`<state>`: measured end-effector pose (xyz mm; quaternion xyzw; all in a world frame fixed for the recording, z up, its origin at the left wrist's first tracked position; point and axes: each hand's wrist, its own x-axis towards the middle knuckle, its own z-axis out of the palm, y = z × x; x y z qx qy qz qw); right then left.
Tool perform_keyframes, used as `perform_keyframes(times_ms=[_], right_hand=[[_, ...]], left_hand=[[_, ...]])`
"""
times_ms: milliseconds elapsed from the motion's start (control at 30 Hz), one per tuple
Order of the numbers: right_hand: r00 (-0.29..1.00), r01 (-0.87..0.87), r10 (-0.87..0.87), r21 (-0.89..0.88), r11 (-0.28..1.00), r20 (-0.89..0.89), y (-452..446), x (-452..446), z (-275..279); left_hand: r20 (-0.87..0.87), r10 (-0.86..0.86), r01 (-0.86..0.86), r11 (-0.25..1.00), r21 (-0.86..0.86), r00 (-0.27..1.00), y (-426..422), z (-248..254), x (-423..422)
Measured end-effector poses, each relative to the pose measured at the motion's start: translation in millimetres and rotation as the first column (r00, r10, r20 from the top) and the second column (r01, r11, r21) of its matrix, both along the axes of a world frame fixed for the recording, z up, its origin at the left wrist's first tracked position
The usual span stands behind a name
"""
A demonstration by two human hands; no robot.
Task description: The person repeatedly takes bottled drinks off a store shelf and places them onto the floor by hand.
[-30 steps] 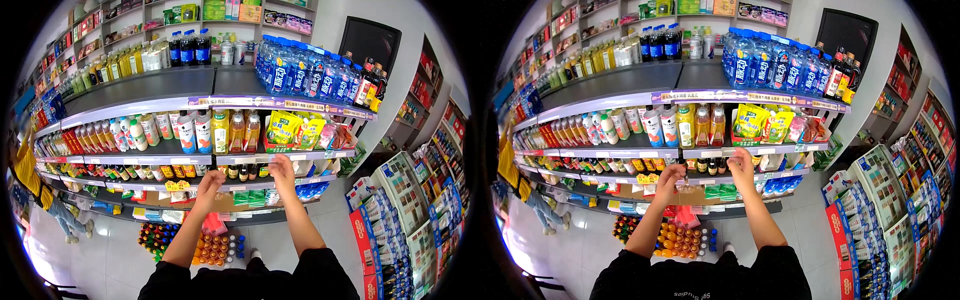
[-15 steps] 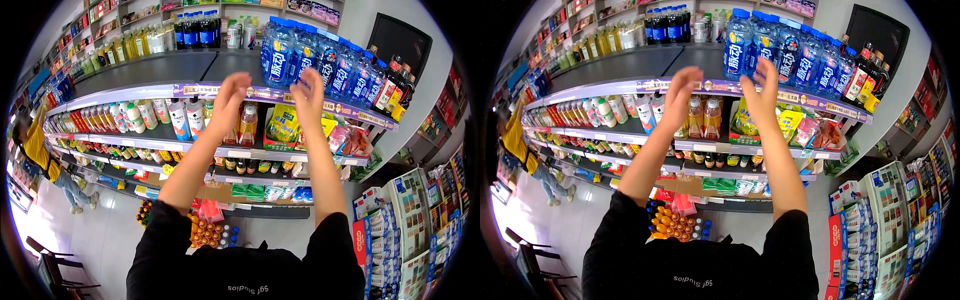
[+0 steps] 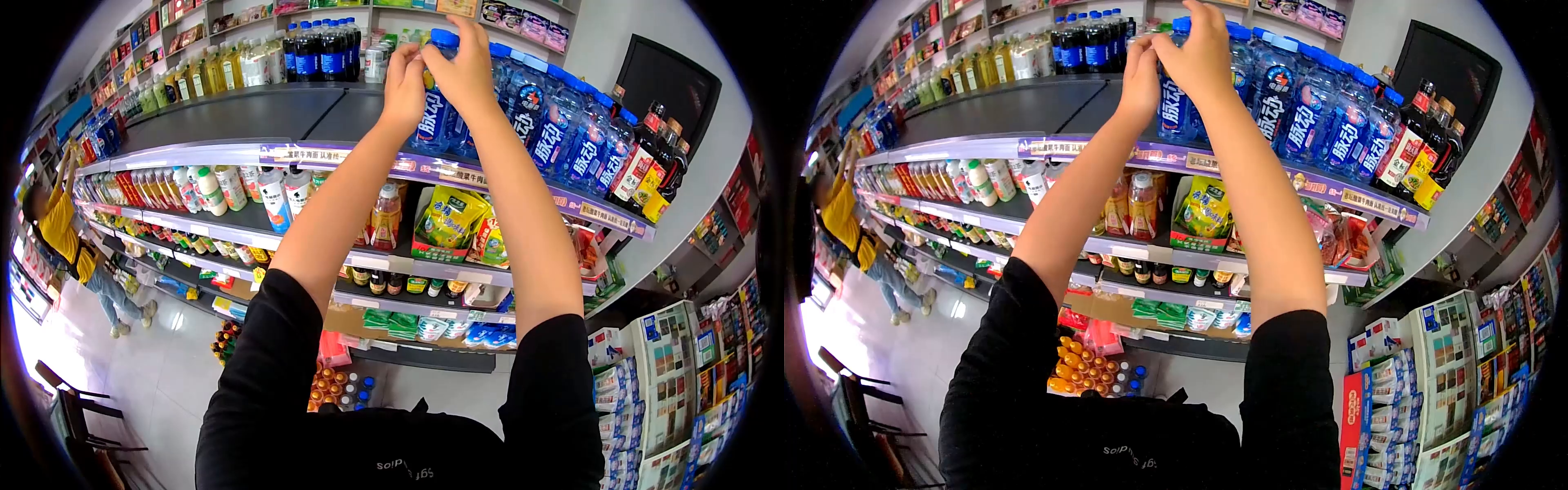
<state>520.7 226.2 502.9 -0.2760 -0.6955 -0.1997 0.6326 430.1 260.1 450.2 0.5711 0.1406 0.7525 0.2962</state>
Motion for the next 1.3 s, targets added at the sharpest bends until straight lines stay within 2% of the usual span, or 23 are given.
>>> perform_keyframes(times_ms=[67, 133, 200, 367, 400, 433, 467, 533, 567, 600, 667, 733, 767, 800, 833, 967, 1067, 1100, 1133, 1167, 1267, 1300], right_hand=[[1.0, -0.011, 0.011, -0.015, 1.0, -0.002, 11.5, -1.7, 0.0], [0.999, 0.025, -0.021, -0.13, 0.991, 0.029, 15.8, -4.6, -2.8], [0.999, 0.043, -0.04, -0.112, 0.993, 0.022, 12.9, -5.6, -4.7], [0.997, 0.071, -0.074, 0.081, 0.994, 0.031, 2.4, -3.7, -4.1], [0.996, 0.084, -0.087, 0.138, 0.987, 0.013, 0.0, -4.6, -3.4], [0.995, 0.031, -0.014, 0.172, 0.985, -0.101, -7.3, -10.2, -6.1], [0.995, 0.031, -0.015, 0.161, 0.987, -0.102, -14.3, -13.9, -7.6], [0.963, -0.113, 0.09, -0.077, 0.991, -0.255, -24.9, -18.2, -8.8], [0.945, -0.148, 0.13, -0.038, 0.988, -0.301, -26.3, -19.5, -8.8], [0.945, -0.144, 0.124, -0.044, 0.989, -0.303, -26.8, -20.0, -9.7], [0.943, -0.147, 0.104, -0.117, 0.982, -0.316, -28.9, -20.2, -6.7], [0.945, -0.146, 0.097, -0.136, 0.98, -0.313, -37.1, -21.9, -8.7], [0.945, -0.152, 0.096, -0.16, 0.975, -0.311, -42.8, -23.9, -9.7], [0.949, -0.151, 0.118, -0.095, 0.984, -0.292, -43.7, -25.2, -11.2], [0.946, -0.117, 0.098, -0.044, 0.992, -0.309, -42.0, -27.9, -13.7], [0.945, -0.086, 0.126, 0.142, 0.986, -0.301, -49.8, -34.6, -8.5], [0.955, -0.101, 0.149, 0.194, 0.976, -0.255, -74.8, -42.2, -4.0], [0.953, -0.135, 0.184, 0.207, 0.969, -0.242, -85.5, -46.4, -3.1], [0.954, -0.135, 0.185, 0.21, 0.968, -0.238, -94.5, -50.3, -3.6], [0.947, -0.179, 0.227, 0.214, 0.96, -0.227, -102.9, -54.1, -4.6], [0.939, -0.221, 0.26, 0.185, 0.958, -0.225, -135.5, -67.9, -13.7], [0.937, -0.263, 0.292, 0.159, 0.952, -0.194, -144.3, -71.0, -17.2]], left_hand=[[-0.017, 0.024, -0.024, 1.0, 0.017, 1.0, -1.1, -2.8, 6.7], [-0.075, 0.139, -0.139, 0.99, 0.009, 0.987, 0.0, -5.9, 11.4], [-0.026, 0.106, -0.106, 0.994, -0.029, 0.994, 2.2, -10.5, 16.2], [-0.059, 0.164, -0.167, 0.985, -0.054, 0.985, -6.5, -22.8, 16.0], [-0.045, 0.204, -0.206, 0.977, -0.052, 0.978, -9.4, -23.4, 16.3], [-0.061, 0.27, -0.276, 0.952, -0.129, 0.961, -11.8, -22.5, 18.3], [-0.065, 0.27, -0.277, 0.951, -0.139, 0.961, -14.3, -21.9, 18.1], [-0.047, 0.241, -0.245, 0.961, -0.126, 0.969, -15.2, -21.6, 19.0], [0.023, 0.231, -0.229, 0.969, -0.091, 0.973, -13.4, -20.5, 21.3], [0.02, 0.228, -0.225, 0.97, -0.097, 0.974, -13.9, -23.7, 21.3], [-0.074, 0.288, -0.295, 0.949, -0.114, 0.955, -16.1, -22.8, 19.8], [-0.071, 0.235, -0.243, 0.958, -0.153, 0.97, -11.9, -25.5, 19.8], [0.012, 0.258, -0.257, 0.965, -0.059, 0.966, -15.8, -27.0, 20.5], [0.103, 0.273, -0.279, 0.959, 0.042, 0.956, -18.3, -25.6, 20.6], [0.051, 0.281, -0.283, 0.959, 0.035, 0.958, -22.2, -25.1, 16.6], [0.079, 0.202, -0.211, 0.97, 0.124, 0.976, -37.8, -14.6, 9.4], [0.144, 0.143, -0.173, 0.96, 0.221, 0.979, -60.6, -6.2, 2.0], [0.16, 0.074, -0.112, 0.964, 0.243, 0.984, -68.6, -4.1, -0.9], [0.164, 0.073, -0.113, 0.963, 0.246, 0.984, -75.8, -3.7, -4.8], [0.13, 0.225, -0.254, 0.92, 0.298, 0.966, -84.4, -3.2, -9.9], [0.134, 0.303, -0.331, 0.878, 0.345, 0.943, -107.3, -11.7, -23.2], [0.138, 0.184, -0.221, 0.913, 0.342, 0.973, -114.1, -16.7, -30.1]])
